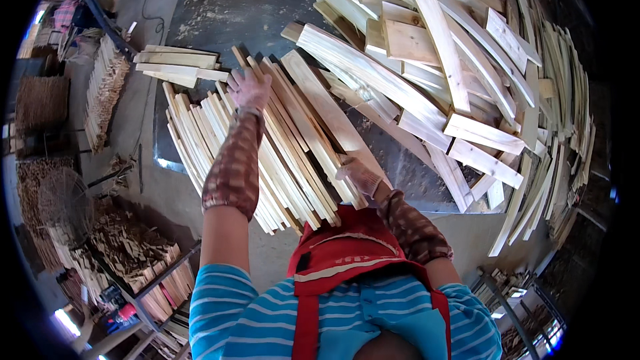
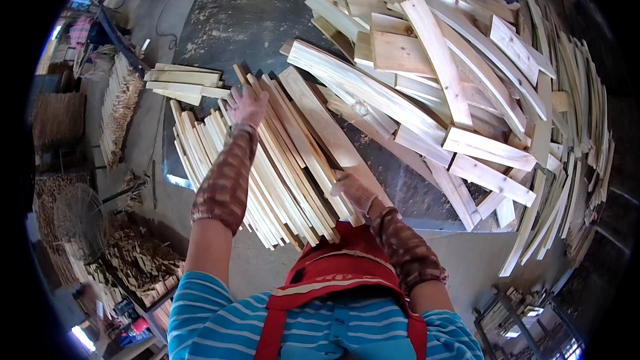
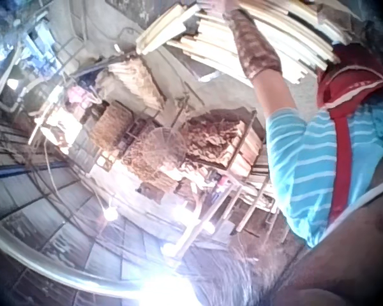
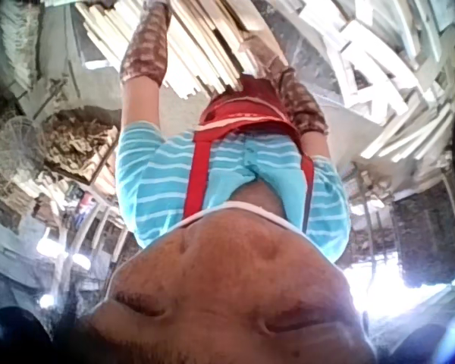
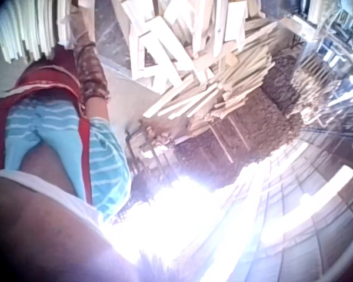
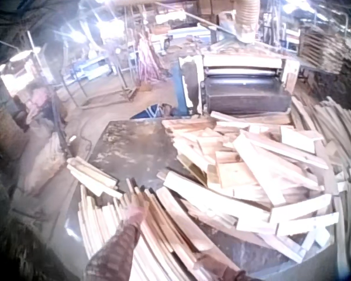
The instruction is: The person sorts and stacks light-colored wooden planks in a workshop. They pick up planks from a large pile on a table, align them, and place them into organized stacks on a metal rack. The person wears gloves and an apron while handling the wood.
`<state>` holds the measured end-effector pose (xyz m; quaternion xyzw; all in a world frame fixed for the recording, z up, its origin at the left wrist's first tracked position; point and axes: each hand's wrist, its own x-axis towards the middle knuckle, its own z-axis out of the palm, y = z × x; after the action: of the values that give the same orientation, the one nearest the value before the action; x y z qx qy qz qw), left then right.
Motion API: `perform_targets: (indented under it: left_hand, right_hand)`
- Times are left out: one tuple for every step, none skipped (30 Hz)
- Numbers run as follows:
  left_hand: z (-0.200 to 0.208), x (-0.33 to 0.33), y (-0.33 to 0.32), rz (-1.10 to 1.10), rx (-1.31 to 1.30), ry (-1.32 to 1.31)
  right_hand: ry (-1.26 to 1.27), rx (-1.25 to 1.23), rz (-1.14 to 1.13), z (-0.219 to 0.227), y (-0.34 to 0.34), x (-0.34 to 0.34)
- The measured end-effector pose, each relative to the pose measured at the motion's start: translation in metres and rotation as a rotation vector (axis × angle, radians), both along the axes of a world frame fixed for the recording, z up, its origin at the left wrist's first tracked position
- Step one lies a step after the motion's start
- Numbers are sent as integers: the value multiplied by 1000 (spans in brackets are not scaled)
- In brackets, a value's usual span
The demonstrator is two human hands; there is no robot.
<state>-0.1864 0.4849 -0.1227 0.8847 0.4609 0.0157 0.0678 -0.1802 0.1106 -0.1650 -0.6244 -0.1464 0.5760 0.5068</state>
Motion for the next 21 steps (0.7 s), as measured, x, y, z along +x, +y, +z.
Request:
perform_targets:
  left_hand:
    - [-2,13,9,26,27,37]
    - [-3,23,17,70,-37,65]
    - [-1,35,23,112,-103,93]
    - [-6,41,29,116,-107,122]
    - [-11,45,36,124,-112,152]
    - [-19,45,40,134,-121,188]
    - [-25,46,45,146,-118,182]
    - [-32,45,50,160,-114,176]
    - [-35,49,51,165,-108,166]
    - [-34,48,47,126,-59,116]
    - [-39,49,49,117,-34,39]
    - [-47,39,62,129,3,-41]
    - [-48,37,70,123,34,-125]
    - [-47,28,78,122,82,-197]
    - [-40,24,86,-11,165,-50]
    - [-21,25,86,-95,257,134]
    - [0,26,92,-172,363,313]
    - [30,24,100,-225,308,321]
    - [60,10,111,-251,248,337]
    - [67,-32,155,89,299,387]
    - [88,-47,174,187,289,236]
  right_hand:
    - [79,-39,-68,0,-1,-1]
    - [158,-78,-135,-1,-3,-3]
    - [248,-70,-181,0,-5,-3]
    - [337,-57,-221,4,-5,-5]
    - [425,-43,-258,8,-4,-6]
    - [524,-60,-331,18,1,-8]
    - [485,-51,-332,24,7,-8]
    - [445,-44,-331,29,13,-7]
    - [402,-31,-338,30,18,-8]
    - [253,-116,-277,25,21,-14]
    - [104,-201,-211,17,22,-25]
    - [-47,-273,-125,12,25,-33]
    - [-107,-317,-95,10,26,-35]
    - [-167,-360,-62,8,26,-37]
    - [-224,-413,-48,5,24,-38]
    - [-201,-403,-90,-2,20,-41]
    - [-183,-386,-125,-7,17,-44]
    - [-163,-373,-174,-10,13,-46]
    - [-176,-469,-54,47,24,-25]
    - [-179,-453,-6,75,30,-21]
    - [-142,-460,39,59,35,-20]
